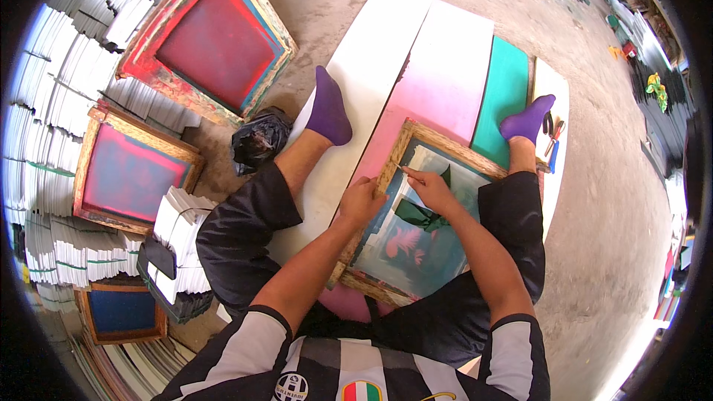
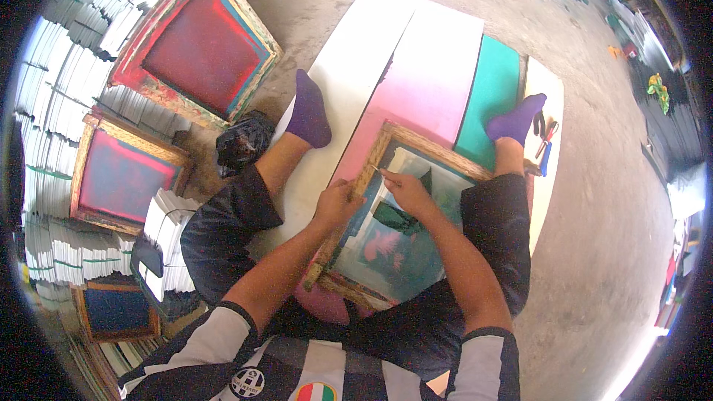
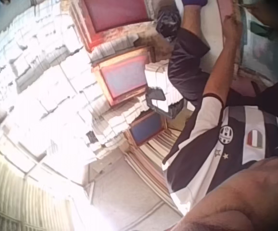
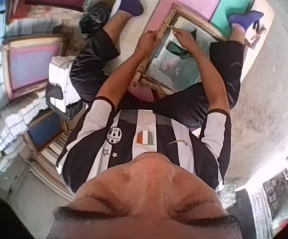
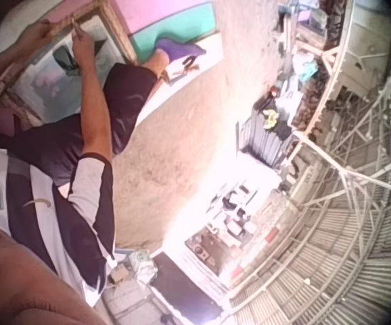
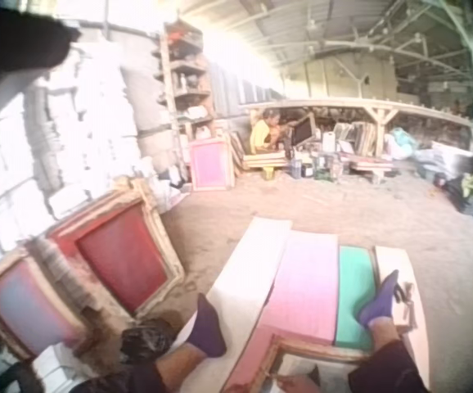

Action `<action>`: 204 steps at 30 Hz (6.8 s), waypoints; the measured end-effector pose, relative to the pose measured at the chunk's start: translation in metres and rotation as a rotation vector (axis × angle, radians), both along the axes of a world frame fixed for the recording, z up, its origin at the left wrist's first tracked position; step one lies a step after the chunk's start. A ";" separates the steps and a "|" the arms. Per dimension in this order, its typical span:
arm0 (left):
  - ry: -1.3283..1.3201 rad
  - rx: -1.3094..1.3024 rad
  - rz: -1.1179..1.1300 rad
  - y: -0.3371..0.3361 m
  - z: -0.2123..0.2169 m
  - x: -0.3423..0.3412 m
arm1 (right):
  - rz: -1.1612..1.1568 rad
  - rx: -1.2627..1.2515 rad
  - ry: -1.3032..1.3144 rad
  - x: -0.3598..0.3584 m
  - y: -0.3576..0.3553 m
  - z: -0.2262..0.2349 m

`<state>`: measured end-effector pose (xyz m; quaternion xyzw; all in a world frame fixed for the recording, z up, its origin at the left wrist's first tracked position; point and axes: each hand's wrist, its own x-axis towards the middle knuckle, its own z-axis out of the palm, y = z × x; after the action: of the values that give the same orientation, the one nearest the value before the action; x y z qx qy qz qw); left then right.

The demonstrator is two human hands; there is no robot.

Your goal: The person sits on the floor and uses a small tool to scrape or clean the surface of a screen-printing frame. The person repeatedly moves the tool across the mesh area while holding the frame steady with the other hand.

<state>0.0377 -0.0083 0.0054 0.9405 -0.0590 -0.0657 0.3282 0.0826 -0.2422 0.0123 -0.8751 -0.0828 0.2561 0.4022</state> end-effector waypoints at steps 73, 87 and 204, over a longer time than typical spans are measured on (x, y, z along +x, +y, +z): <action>-0.002 0.046 0.032 -0.001 -0.011 0.008 | 0.002 -0.269 -0.085 -0.001 0.031 0.045; 0.051 0.045 0.030 -0.006 -0.012 0.011 | -0.117 0.007 -0.026 0.008 0.010 0.009; 0.018 0.060 0.046 -0.012 -0.003 0.007 | -0.232 0.271 -0.029 0.011 -0.006 -0.036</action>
<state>0.0443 -0.0203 0.0021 0.9503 -0.0324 -0.0686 0.3019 0.0937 -0.2482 -0.0236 -0.8203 -0.0208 0.1819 0.5418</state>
